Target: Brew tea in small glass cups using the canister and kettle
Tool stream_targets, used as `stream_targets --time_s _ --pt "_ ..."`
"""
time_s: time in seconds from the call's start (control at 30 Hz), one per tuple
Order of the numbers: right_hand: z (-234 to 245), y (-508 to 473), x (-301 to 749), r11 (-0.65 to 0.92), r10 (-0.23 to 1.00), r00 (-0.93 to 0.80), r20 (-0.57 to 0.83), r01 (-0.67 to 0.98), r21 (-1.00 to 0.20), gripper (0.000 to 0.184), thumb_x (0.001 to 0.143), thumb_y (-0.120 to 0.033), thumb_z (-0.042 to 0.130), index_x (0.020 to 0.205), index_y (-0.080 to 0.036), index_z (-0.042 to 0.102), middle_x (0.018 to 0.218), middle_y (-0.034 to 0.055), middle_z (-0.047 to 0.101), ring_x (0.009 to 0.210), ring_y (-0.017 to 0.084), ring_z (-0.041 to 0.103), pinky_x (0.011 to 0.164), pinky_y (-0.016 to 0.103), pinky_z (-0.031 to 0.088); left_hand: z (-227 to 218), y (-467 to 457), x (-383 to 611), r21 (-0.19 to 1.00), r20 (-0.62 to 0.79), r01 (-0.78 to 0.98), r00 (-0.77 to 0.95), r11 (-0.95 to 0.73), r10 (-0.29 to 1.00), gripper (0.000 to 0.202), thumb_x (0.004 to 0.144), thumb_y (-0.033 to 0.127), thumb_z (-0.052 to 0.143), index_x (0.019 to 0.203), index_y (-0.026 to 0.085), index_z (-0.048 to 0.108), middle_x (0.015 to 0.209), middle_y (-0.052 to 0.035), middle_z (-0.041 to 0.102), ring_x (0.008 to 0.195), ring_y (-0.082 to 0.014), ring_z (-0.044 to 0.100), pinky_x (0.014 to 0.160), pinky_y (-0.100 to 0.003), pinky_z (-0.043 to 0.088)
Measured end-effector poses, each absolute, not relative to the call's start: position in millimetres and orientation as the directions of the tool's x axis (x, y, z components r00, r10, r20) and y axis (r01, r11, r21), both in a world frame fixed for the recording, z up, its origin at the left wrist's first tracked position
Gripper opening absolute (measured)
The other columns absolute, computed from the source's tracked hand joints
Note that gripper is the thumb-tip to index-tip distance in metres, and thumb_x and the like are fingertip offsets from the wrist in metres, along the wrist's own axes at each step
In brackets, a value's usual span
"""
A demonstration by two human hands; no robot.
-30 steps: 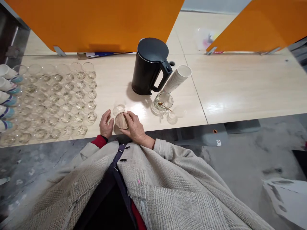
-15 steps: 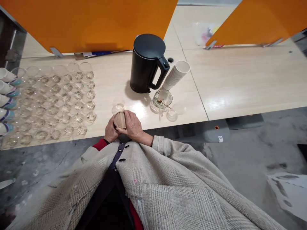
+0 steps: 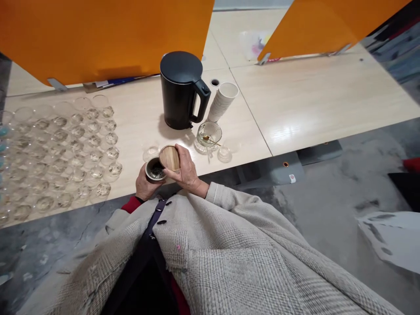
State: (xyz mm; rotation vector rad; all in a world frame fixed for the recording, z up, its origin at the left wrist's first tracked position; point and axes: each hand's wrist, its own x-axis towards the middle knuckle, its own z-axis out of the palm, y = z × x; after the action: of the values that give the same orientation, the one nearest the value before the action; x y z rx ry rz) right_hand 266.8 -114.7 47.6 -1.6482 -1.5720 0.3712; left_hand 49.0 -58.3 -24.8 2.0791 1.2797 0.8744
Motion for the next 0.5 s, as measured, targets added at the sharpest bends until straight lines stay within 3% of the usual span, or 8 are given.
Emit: stream_targets --time_s 0.27,0.4,0.5 --pt "-8 -127 305 -0.145 0.94 0.295 0.174 0.802 -0.579 0.09 0.088 -0.054 0.073 0.158 -0.008 0.04 0.15 0.0307 0.054 0.144 0.045 0.052 0.122 0.069 0.042 -26 -60 50 0.726 0.28 0.555 0.301 -0.407 0.911 0.099 0.065 0.057 0.096 0.147 0.02 0.052 0.137 -0.0159 0.072 0.128 -0.0341 0.072 0.108 -0.044 0.061" --pt "-13 -123 309 -0.168 0.957 0.269 0.108 0.82 -0.548 0.093 0.084 -0.046 0.081 0.158 -0.006 0.04 0.155 0.0328 0.051 0.146 0.047 0.049 0.122 0.07 0.041 -24 -59 50 0.722 0.263 0.569 0.3 -0.393 0.917 0.098 0.065 0.056 0.096 0.146 0.022 0.053 0.138 -0.015 0.072 0.129 -0.0345 0.071 0.109 -0.044 0.061" --pt "-3 -130 313 -0.149 0.95 0.275 0.148 0.814 -0.562 0.093 0.083 -0.051 0.083 0.156 -0.01 0.043 0.158 0.0309 0.049 0.149 0.047 0.047 0.122 0.07 0.041 -22 -58 50 0.718 0.259 0.574 0.304 -0.393 0.917 0.096 0.065 0.058 0.095 0.145 0.022 0.053 0.136 -0.0137 0.073 0.128 -0.0345 0.072 0.109 -0.044 0.061"
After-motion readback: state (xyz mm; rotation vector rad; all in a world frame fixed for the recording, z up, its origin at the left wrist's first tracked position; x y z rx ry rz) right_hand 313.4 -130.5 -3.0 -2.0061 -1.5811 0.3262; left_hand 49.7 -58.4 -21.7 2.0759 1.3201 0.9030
